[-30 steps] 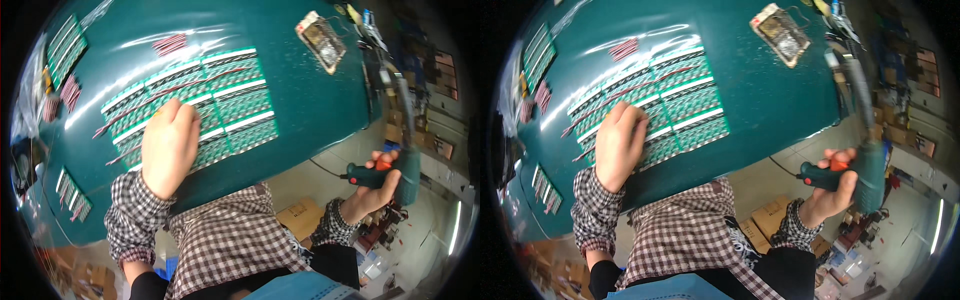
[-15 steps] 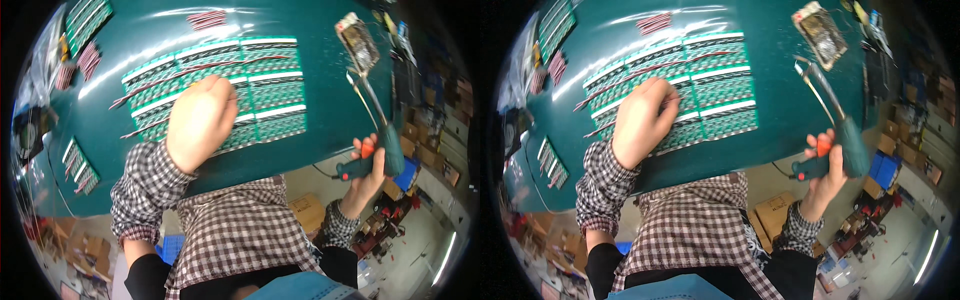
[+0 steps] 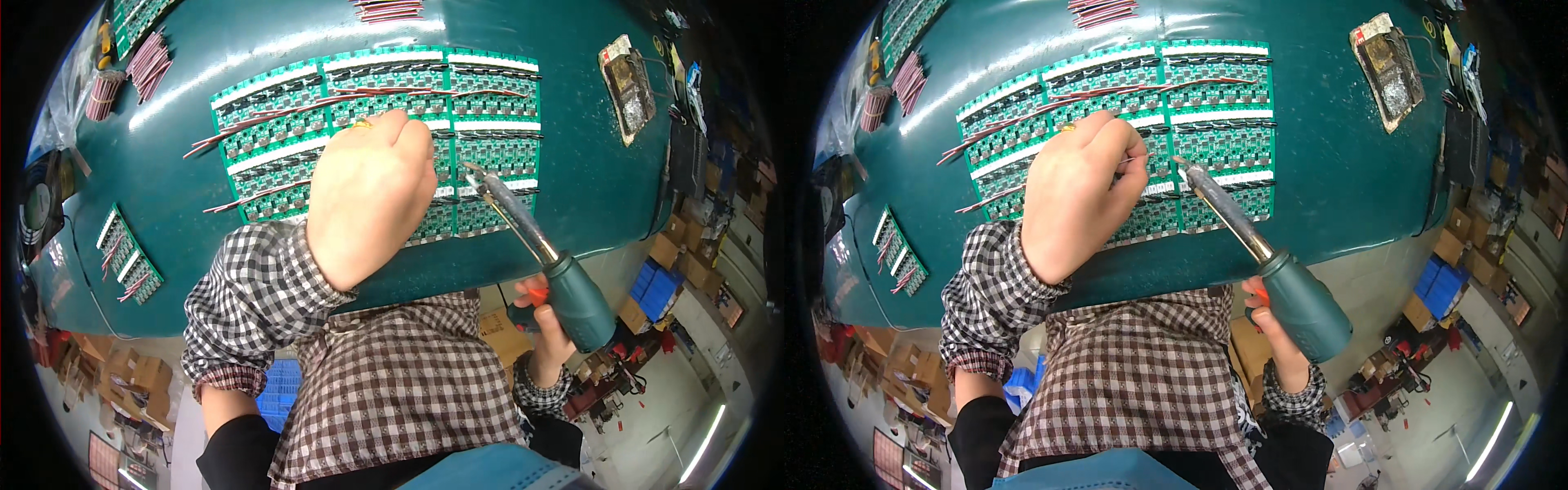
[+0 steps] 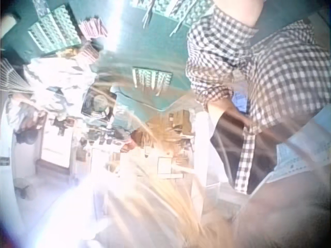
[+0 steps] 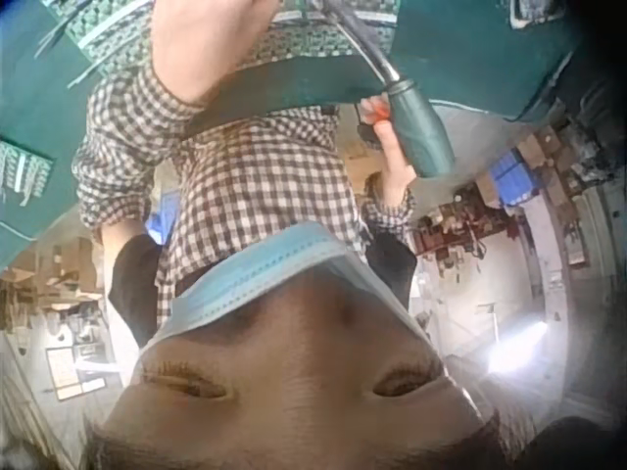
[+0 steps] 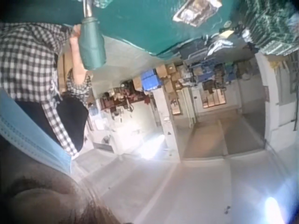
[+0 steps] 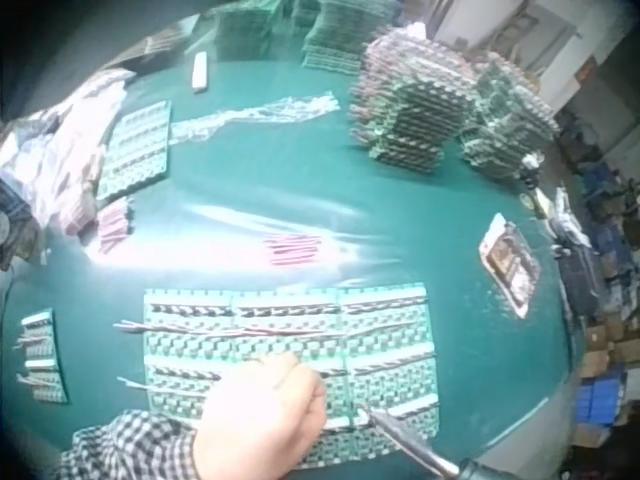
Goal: The person uses a soldering iron to attach red and white wires to multiple green circuit boards arranged on a green workbench. They repeatedly pick up wires, position them on the boards, and apply solder to secure the connections.
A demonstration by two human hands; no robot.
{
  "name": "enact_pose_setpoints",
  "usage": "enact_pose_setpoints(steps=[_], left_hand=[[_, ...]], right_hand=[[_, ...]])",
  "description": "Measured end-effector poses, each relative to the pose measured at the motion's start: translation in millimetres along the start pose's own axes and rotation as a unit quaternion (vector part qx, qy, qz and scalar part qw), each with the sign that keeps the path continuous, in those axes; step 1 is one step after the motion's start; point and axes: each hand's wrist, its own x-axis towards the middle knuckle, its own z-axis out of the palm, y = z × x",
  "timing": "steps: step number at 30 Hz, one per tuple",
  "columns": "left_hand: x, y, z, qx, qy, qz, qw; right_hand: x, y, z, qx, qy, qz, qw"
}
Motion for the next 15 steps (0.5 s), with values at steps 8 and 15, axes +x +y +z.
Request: enact_pose_setpoints(steps=[8, 15], left_hand=[[0.8, 0.7, -1.1, -0.002, -0.01, -0.021, 1.0], [0.8, 1.2, -0.7, -0.004, -0.009, -0.025, 1.0]], right_hand=[[0.7, 7.6, 4.0, -0.09, -0.027, -0.018, 0.995], [-7.0, 16.5, 2.7, -0.235, 0.001, -0.068, 0.97]])
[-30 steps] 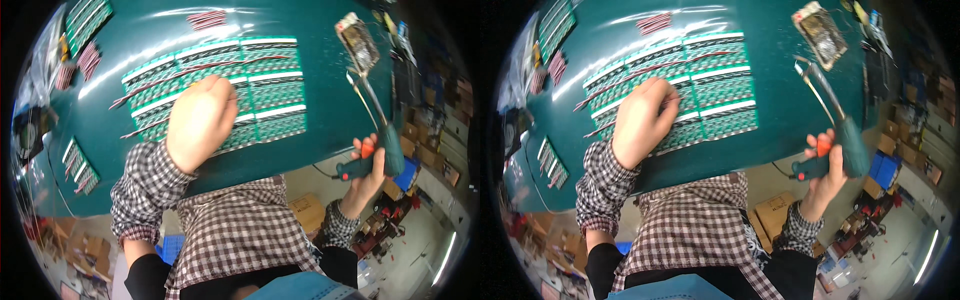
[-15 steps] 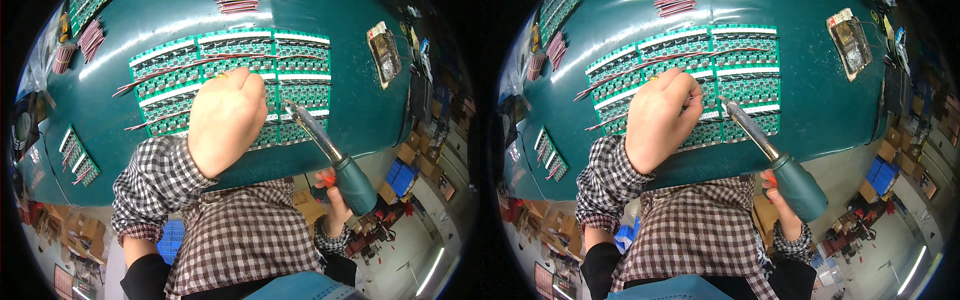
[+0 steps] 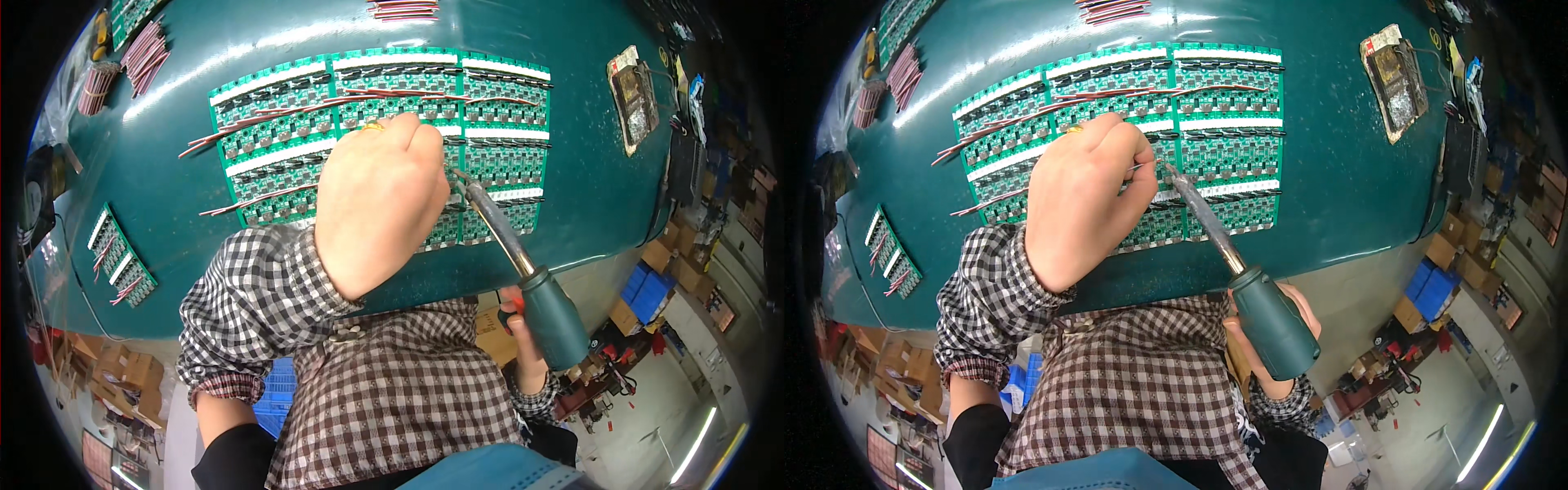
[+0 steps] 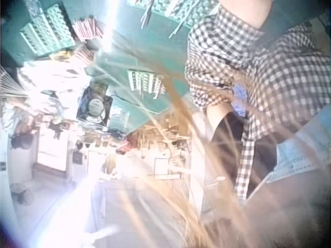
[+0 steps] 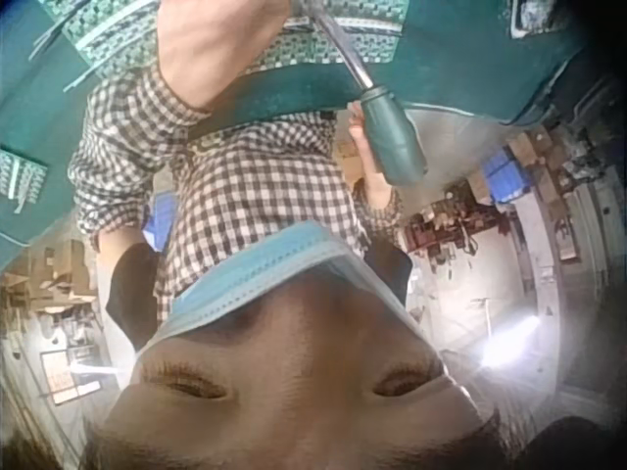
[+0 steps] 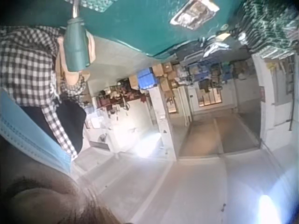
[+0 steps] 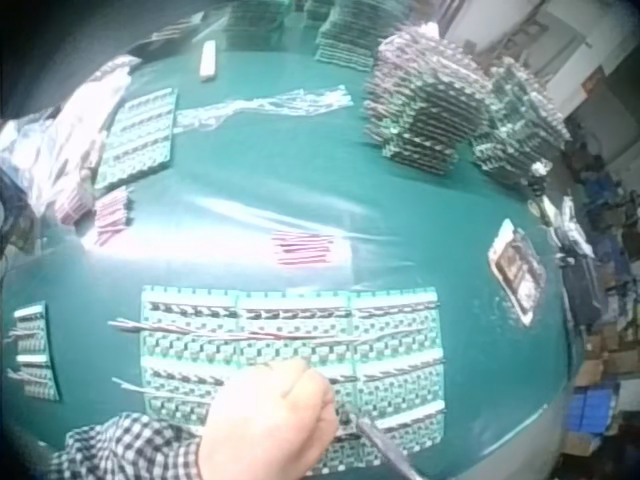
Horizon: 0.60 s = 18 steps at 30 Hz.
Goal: The person uses a soldering iron to attach red and white wires to multiple green circuit boards arranged on a green workbench. They repeatedly pick up wires, position them on the boards, and apply solder to secure the connections.
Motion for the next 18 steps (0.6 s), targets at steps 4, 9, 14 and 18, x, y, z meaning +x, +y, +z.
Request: enact_pose_setpoints(steps=[4, 9, 14, 18], left_hand=[[0.7, 0.3, -0.9, -0.001, -0.002, -0.007, 1.0], [0.8, 0.8, 0.7, -0.001, -0.001, -0.01, 1.0], [1.3, 1.7, 0.3, -0.007, -0.003, -0.011, 1.0], [1.0, 2.0, 0.3, -0.004, -0.003, -0.012, 1.0]], right_hand=[[4.2, -8.3, 4.4, -0.01, 0.007, 0.007, 1.0], [6.8, -11.0, 6.3, 0.004, 0.01, -0.001, 1.0], [3.0, -2.7, 6.0, 0.011, 0.016, 0.007, 1.0], [2.8, -4.2, 4.5, 0.006, 0.015, 0.017, 1.0]])
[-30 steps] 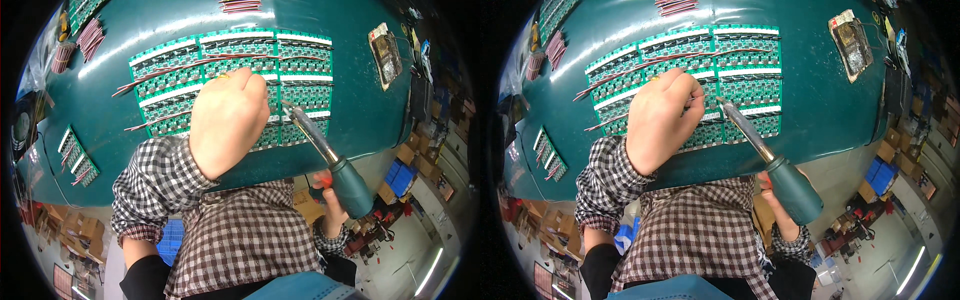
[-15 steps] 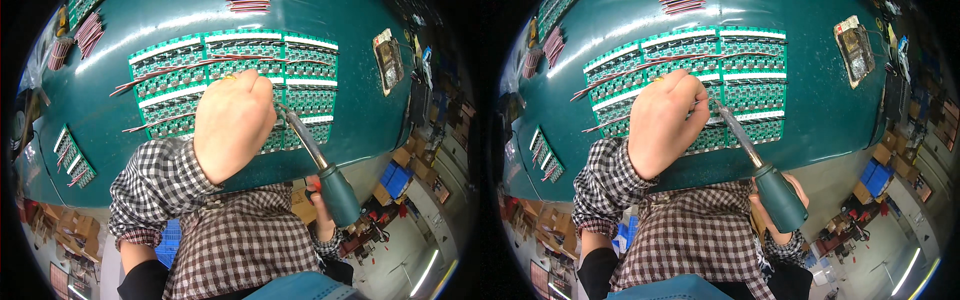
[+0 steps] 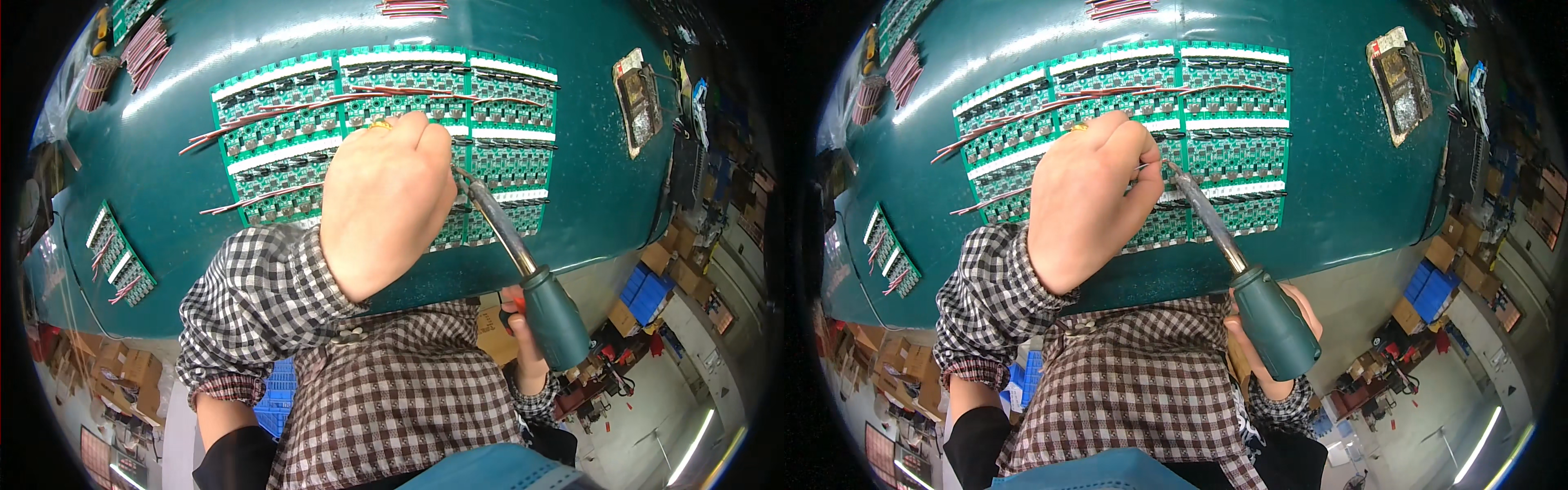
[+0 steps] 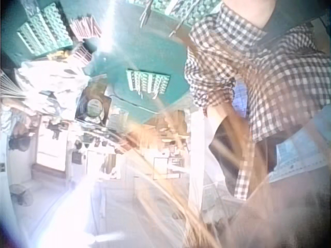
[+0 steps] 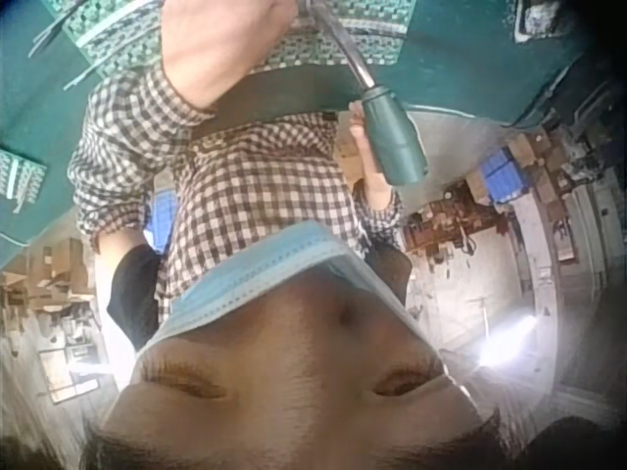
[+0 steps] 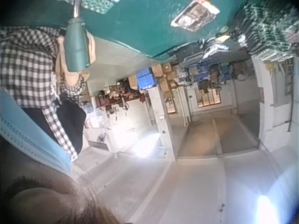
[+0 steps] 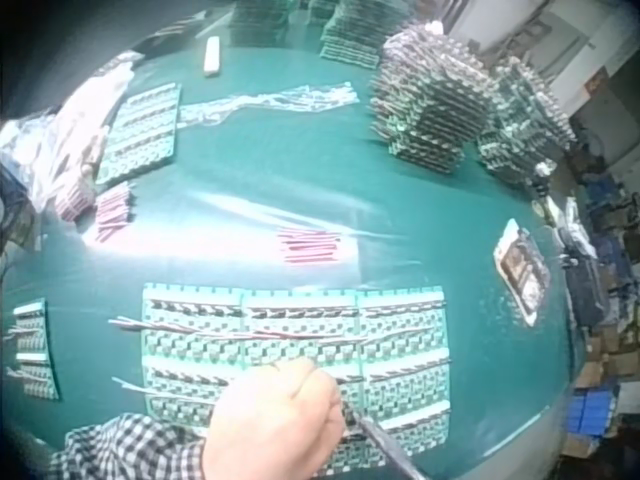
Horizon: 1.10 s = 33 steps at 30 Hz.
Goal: The person uses a soldering iron to attach red and white wires to multiple green circuit boards arranged on a green workbench. They repeatedly pick up wires, position them on the boards, and apply solder to secure the connections.
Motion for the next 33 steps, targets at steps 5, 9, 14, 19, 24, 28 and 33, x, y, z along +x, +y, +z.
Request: enact_pose_setpoints(steps=[5, 9, 14, 19, 24, 28, 33], left_hand=[[0.4, 1.3, -1.5, 0.001, -0.004, 0.0, 1.0], [0.3, 1.1, -1.2, -0.001, -0.001, 0.002, 1.0], [0.1, 0.7, 0.1, -0.003, 0.005, 0.005, 1.0], [-0.2, 1.4, -0.6, 0.005, 0.006, 0.006, 1.0], [-0.2, 0.4, 0.6, 0.005, 0.007, 0.009, 1.0], [-0.9, -0.1, 2.0, 0.011, 0.008, 0.012, 1.0], [-1.5, -1.0, 0.8, 0.01, 0.005, 0.014, 1.0]], right_hand=[[0.9, -1.3, 1.9, 0.002, 0.012, -0.013, 1.0], [-0.2, 0.2, 1.1, -0.003, 0.0, -0.003, 1.0], [-0.7, 1.4, 2.1, -0.009, -0.006, -0.016, 1.0], [-4.2, 0.4, 0.6, 0.038, 0.019, 0.005, 0.999], [-5.5, -3.0, 2.5, 0.089, 0.026, 0.014, 0.996], [-2.0, -6.6, 3.3, 0.089, 0.016, 0.013, 0.996], [-2.7, 0.0, 0.0, 0.059, -0.007, -0.01, 0.998]])
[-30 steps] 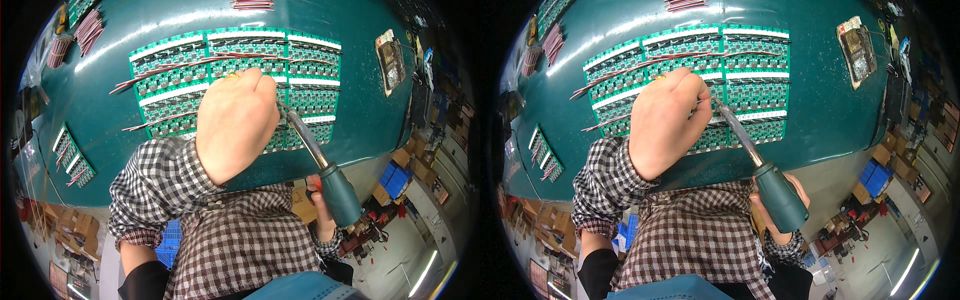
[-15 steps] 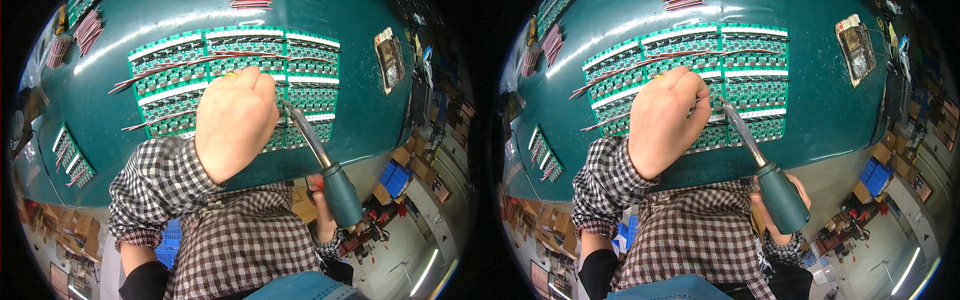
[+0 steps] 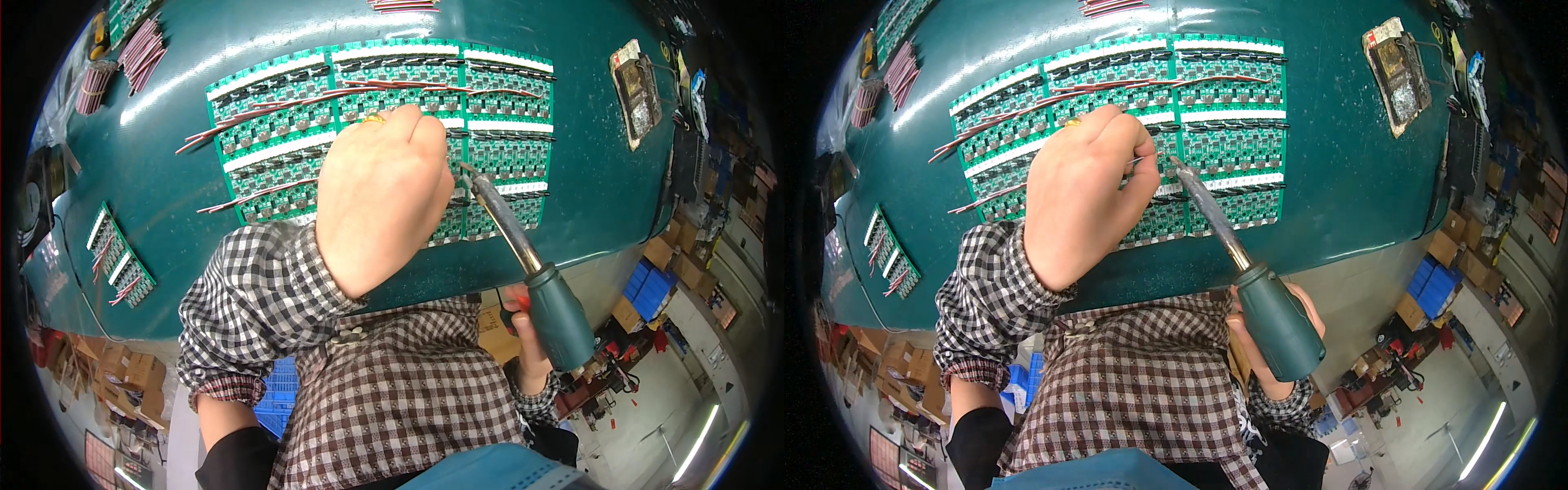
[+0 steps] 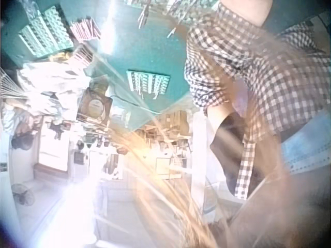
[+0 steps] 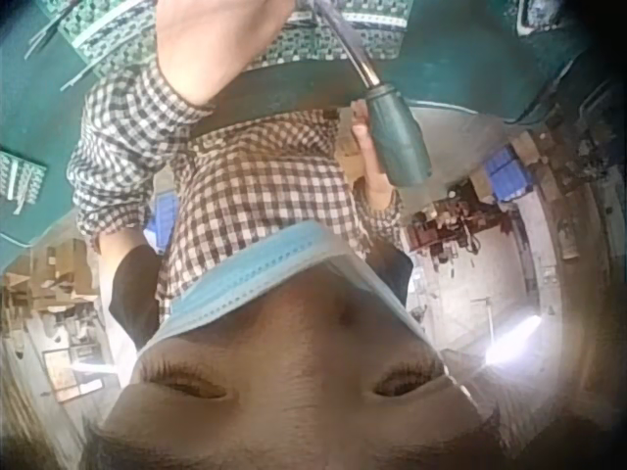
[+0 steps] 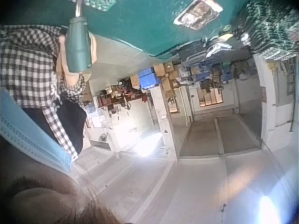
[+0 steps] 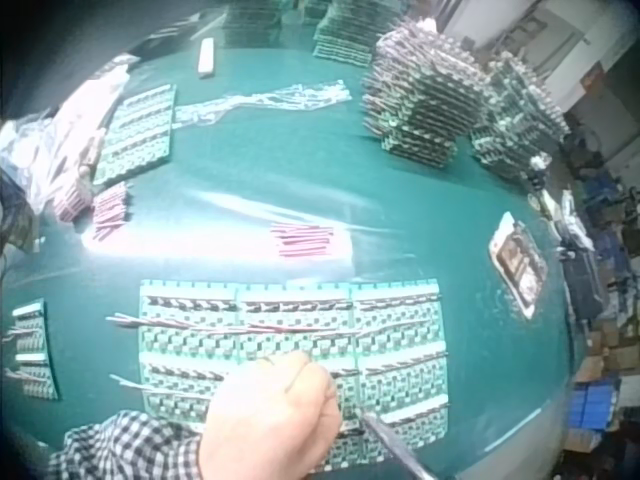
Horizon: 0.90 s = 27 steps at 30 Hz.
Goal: The person uses a soldering iron to attach red and white wires to multiple green circuit boards arranged on a green workbench. They repeatedly pick up wires, position them on the boards, and apply solder to secure the connections.
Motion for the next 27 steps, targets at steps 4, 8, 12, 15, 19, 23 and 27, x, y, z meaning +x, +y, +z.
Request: enact_pose_setpoints(steps=[4, 8, 12, 15, 19, 23, 27], left_hand=[[0.4, 1.5, -0.6, 0.001, -0.003, 0.001, 1.0], [0.6, 0.3, 1.3, 0.004, -0.007, -0.002, 1.0], [3.1, 4.1, -2.3, -0.001, -0.029, -0.017, 0.999], [3.9, 4.7, -3.7, -0.003, -0.035, -0.018, 0.999], [3.5, 5.6, -5.5, -0.009, -0.042, -0.031, 0.999], [3.6, 6.3, -8.1, -0.003, -0.047, -0.029, 0.998], [2.9, 6.2, -9.6, -0.001, -0.053, -0.032, 0.998]], right_hand=[[4.2, -7.8, 3.1, 0.067, 0.013, 0.015, 0.998], [5.9, -6.1, 6.5, 0.148, 0.033, 0.006, 0.988], [8.8, -0.5, 4.8, 0.213, 0.045, 0.007, 0.976], [11.2, 9.2, 0.3, 0.197, 0.049, 0.003, 0.979], [15.5, 15.0, 0.9, 0.254, 0.08, 0.01, 0.964], [19.0, 22.7, -1.1, 0.282, 0.083, 0.006, 0.956], [20.5, 28.1, -1.1, 0.301, 0.075, 0.015, 0.95]])
